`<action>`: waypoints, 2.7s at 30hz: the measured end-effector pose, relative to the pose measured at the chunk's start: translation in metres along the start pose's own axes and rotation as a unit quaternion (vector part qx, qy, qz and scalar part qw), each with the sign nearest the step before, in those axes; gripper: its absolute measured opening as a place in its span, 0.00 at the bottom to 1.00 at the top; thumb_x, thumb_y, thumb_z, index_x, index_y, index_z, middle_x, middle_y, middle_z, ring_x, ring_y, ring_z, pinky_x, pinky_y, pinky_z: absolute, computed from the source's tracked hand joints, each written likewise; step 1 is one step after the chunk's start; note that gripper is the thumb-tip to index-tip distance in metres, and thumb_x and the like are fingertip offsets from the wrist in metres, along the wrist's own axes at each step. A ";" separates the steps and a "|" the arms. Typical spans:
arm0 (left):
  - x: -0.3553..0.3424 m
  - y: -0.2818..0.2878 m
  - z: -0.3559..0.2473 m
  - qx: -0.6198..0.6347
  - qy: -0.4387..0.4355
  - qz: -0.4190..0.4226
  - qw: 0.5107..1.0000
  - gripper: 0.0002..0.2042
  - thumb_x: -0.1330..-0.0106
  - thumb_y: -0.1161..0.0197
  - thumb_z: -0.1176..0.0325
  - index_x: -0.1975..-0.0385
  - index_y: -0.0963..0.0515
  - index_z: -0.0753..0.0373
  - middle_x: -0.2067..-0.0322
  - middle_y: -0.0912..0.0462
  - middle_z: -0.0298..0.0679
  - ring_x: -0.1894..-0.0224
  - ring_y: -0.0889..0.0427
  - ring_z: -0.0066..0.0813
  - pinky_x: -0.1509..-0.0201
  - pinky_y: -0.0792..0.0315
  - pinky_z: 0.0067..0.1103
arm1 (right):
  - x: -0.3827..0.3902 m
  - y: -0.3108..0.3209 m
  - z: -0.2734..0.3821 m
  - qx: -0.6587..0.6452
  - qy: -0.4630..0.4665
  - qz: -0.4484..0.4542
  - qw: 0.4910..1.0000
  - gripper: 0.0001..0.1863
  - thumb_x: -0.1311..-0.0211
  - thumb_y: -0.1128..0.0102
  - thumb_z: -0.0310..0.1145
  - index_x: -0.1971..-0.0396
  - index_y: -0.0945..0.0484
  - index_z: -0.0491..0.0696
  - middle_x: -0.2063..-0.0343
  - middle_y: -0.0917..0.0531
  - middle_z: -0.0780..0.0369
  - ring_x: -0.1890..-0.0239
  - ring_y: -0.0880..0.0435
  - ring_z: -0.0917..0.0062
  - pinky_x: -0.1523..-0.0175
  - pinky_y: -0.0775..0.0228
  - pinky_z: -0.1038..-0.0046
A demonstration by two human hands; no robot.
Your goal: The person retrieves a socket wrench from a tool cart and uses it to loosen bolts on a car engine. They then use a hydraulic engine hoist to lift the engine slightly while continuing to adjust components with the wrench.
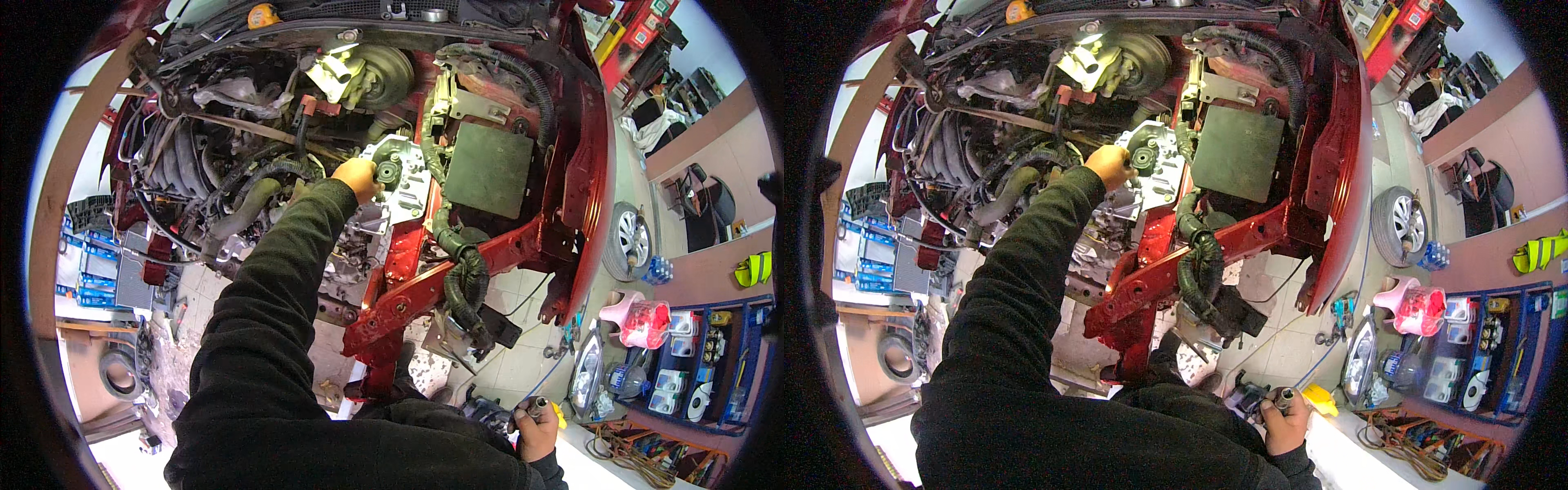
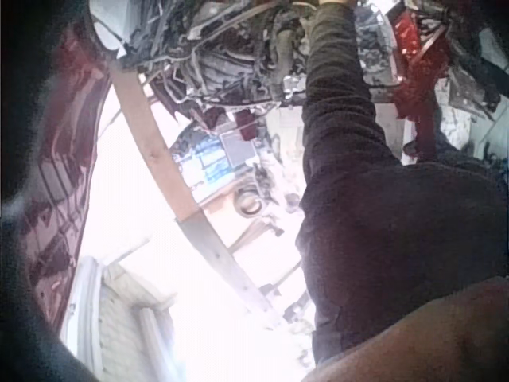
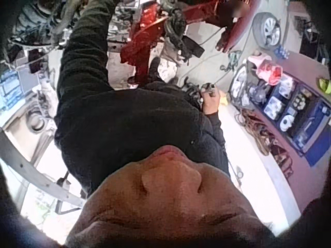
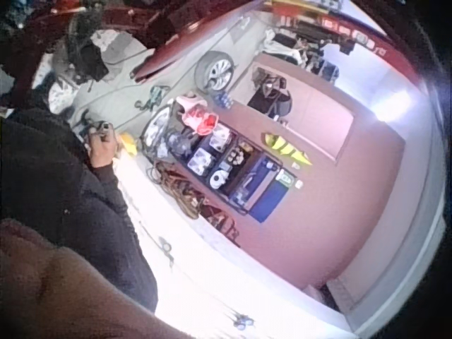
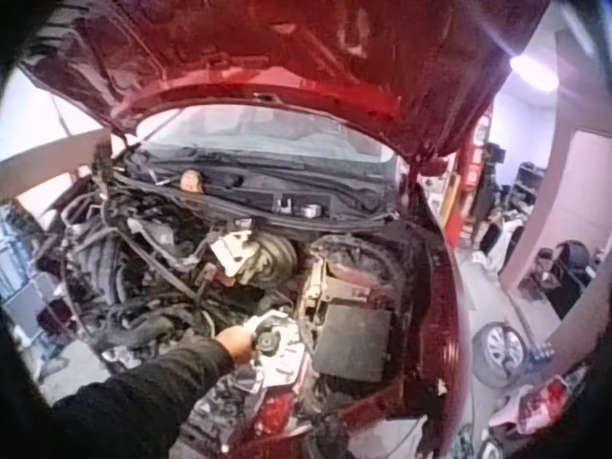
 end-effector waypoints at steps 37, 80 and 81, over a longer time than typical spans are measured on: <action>0.203 0.171 -0.128 0.531 -0.239 -0.120 0.804 0.08 0.25 0.36 0.76 0.50 0.18 0.63 0.54 0.15 0.37 0.52 0.16 0.27 0.46 0.20 0.28 | 0.019 -0.042 0.032 0.095 0.019 0.070 0.993 0.28 0.26 0.39 0.27 0.30 0.34 0.39 0.53 0.17 0.57 0.59 0.17 0.76 0.54 0.22 0.72; 0.823 -0.224 -0.685 0.268 -0.285 0.695 0.603 0.18 0.28 0.39 0.75 0.39 0.25 0.64 0.75 0.28 0.29 0.78 0.29 0.16 0.74 0.31 0.18 | 0.601 0.146 -0.459 -0.488 0.058 -0.719 0.492 0.16 0.20 0.42 0.46 0.59 0.25 0.48 0.76 0.23 0.63 0.82 0.29 0.79 0.77 0.37 0.70; 0.830 -0.233 -0.685 0.251 -0.286 0.702 0.602 0.17 0.28 0.39 0.75 0.40 0.25 0.63 0.75 0.28 0.28 0.78 0.29 0.16 0.74 0.31 0.18 | 0.618 0.133 -0.486 -0.501 0.016 -0.730 0.465 0.15 0.20 0.43 0.46 0.59 0.26 0.48 0.77 0.23 0.62 0.83 0.28 0.77 0.78 0.37 0.69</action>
Point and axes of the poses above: each hand's wrist, its own x-axis away from the middle knuckle, its own y-axis out of the back of the hand, z = x × y, the point moved 9 cm from there along -x, towards the middle knuckle
